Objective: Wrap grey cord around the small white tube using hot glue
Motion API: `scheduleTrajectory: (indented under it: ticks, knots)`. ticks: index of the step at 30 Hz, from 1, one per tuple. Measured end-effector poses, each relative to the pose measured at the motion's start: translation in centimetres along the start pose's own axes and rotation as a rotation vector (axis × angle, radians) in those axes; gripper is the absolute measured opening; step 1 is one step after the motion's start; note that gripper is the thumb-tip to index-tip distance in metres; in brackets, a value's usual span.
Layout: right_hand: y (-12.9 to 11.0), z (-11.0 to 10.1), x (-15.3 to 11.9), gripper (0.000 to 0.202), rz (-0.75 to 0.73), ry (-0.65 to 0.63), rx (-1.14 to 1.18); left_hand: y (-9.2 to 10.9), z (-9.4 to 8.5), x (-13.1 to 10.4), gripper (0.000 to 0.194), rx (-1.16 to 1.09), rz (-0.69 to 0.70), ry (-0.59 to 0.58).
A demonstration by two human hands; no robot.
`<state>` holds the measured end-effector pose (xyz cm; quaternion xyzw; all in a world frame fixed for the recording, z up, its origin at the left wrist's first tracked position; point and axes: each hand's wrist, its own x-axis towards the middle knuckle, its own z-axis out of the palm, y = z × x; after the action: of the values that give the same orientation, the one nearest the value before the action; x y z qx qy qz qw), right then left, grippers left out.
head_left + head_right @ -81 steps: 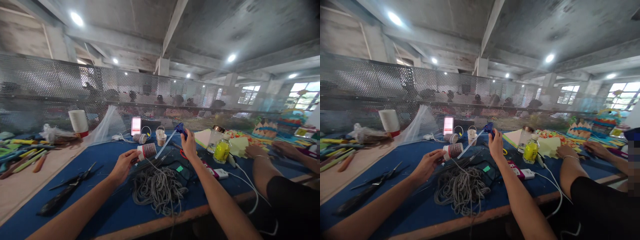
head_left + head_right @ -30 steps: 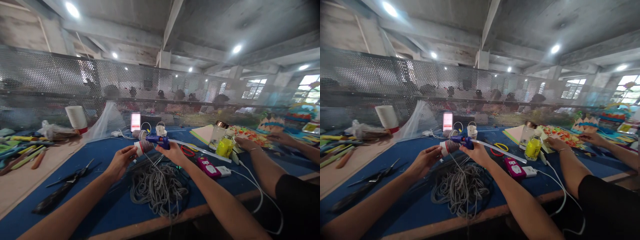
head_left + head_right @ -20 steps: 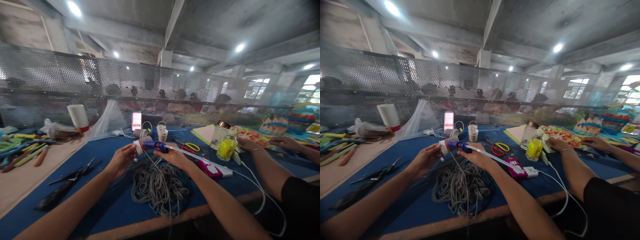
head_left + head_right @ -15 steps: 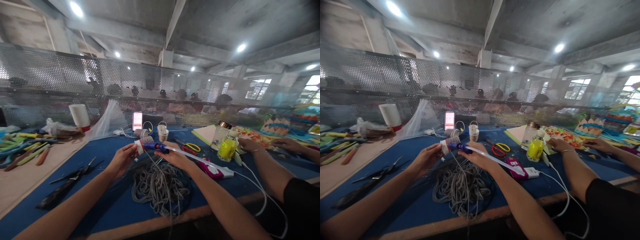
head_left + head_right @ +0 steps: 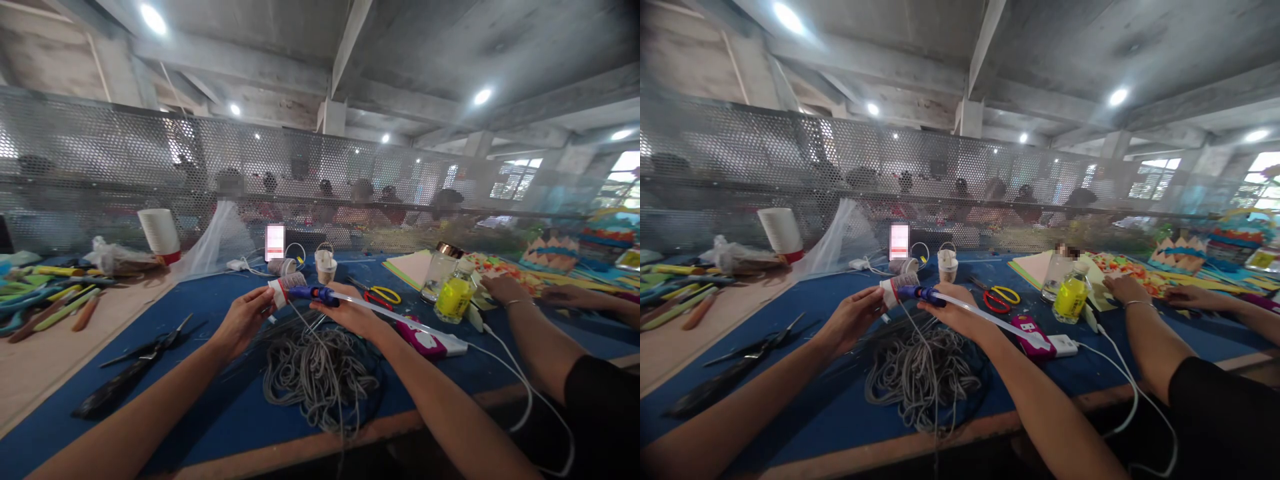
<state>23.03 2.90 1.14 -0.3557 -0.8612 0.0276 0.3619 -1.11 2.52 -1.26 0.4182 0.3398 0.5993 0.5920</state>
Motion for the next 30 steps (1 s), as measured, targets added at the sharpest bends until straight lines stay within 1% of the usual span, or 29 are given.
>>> scheduleTrajectory:
  ticks: [10,14,18,30]
  knots:
    - [0.08,-0.03,-0.19,0.038,-0.002,-0.022,-0.004,-0.01,-0.05,-0.01,0.022,-0.004,-0.006,-0.002]
    - [0.27,0.17,-0.12,0.039,-0.013,-0.018,-0.031,-0.11,-0.16,0.14,0.021,-0.009,-0.004,-0.013]
    - [0.43,0.20,-0.08,0.040,-0.005,-0.036,-0.061,-0.29,-0.38,0.35,0.020,-0.021,-0.013,0.003]
    - [0.21,-0.02,-0.24,0.039,0.002,-0.046,-0.064,-0.18,-0.21,0.14,0.019,-0.019,-0.014,0.009]
